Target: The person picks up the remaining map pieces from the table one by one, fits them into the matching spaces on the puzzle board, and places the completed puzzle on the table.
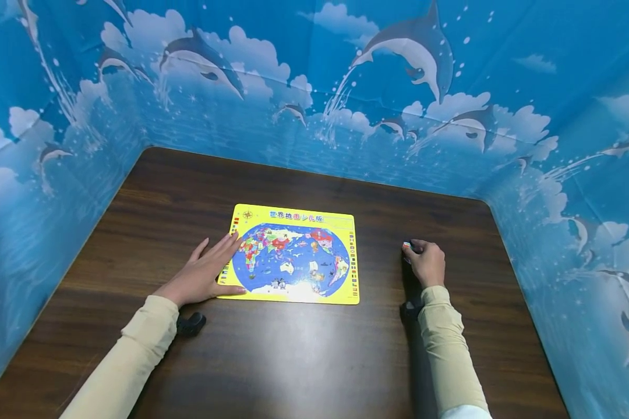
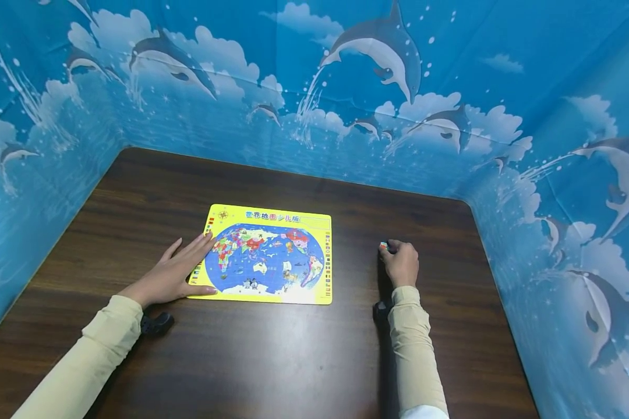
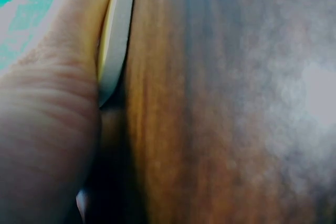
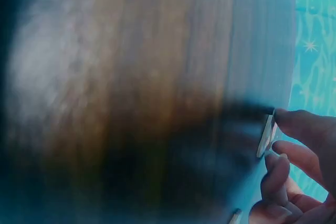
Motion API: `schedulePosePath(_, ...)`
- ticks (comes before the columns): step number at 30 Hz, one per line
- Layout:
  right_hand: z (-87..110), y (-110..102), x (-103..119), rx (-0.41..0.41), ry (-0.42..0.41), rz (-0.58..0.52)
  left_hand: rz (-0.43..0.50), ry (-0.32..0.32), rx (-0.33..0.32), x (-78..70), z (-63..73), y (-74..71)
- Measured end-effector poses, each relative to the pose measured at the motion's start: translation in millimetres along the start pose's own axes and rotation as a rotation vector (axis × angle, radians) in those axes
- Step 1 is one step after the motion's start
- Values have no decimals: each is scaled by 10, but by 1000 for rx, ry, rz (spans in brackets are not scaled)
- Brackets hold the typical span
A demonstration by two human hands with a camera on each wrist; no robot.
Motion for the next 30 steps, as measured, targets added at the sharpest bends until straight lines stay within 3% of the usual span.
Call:
schedulePosePath(7,-1,8,-17,-72,42,-86,-2,-15,3,-14,1,1)
schedulePosePath(15,-15,10,-69,-37,92,-128,-3,-22,13,-15,10,-8)
schedulePosePath(30,47,78,-44,-95,13,-126,-4,-4,5,-33,26,-21)
Point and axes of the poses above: each hand's wrist, its own z-axis away from the middle knuckle, its own y-axis out of the palm, x = y × z, the point moved 3 cm from there along -z, towards the middle knuckle, and after that the axes turned 15 degrees about x, right-handed, at the moved point
